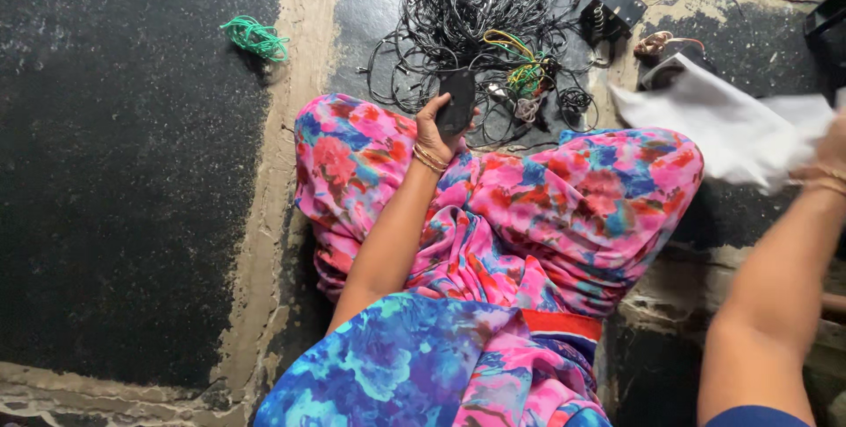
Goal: The person sits on the floor and handles a black computer mouse, wiping it with a white cloth. They also handle a tangled bundle of black wires and a small green bundle of wire, moving them around on the floor.
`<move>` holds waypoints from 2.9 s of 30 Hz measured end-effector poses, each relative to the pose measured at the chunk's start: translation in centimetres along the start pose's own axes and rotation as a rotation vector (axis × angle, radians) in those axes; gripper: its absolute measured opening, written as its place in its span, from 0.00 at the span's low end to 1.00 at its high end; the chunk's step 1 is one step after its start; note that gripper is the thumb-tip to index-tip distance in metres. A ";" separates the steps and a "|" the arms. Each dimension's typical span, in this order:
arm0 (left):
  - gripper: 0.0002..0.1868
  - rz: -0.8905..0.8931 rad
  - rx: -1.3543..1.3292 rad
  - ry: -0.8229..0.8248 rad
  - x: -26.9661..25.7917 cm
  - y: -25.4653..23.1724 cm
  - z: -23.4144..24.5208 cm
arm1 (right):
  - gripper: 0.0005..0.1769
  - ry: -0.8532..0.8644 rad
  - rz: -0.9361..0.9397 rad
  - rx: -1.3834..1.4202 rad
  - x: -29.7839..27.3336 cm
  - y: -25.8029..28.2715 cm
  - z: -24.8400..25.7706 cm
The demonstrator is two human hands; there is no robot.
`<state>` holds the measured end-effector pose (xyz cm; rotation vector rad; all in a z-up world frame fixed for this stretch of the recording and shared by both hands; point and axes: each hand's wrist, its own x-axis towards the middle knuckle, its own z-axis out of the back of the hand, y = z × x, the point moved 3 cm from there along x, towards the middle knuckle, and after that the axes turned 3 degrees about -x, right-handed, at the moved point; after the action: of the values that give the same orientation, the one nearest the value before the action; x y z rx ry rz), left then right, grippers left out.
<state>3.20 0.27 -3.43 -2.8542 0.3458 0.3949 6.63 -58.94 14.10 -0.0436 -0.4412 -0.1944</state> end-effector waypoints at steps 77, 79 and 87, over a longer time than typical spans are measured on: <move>0.18 -0.447 -0.257 -0.028 -0.5 -13.4 0.9 | 0.05 0.475 0.296 0.902 -8.5 34.2 -1.6; 0.18 -0.476 -0.232 -0.029 -1.1 -14.3 0.4 | 0.04 0.458 0.284 1.064 -7.8 33.3 -1.5; 0.30 -0.387 0.434 -0.133 -2.1 -10.1 -5.4 | 0.05 0.586 0.021 1.595 -7.1 32.5 -2.5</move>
<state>5.19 8.79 4.25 -2.3794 -0.1343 0.3749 7.79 -25.98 8.85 1.5361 0.0874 0.2080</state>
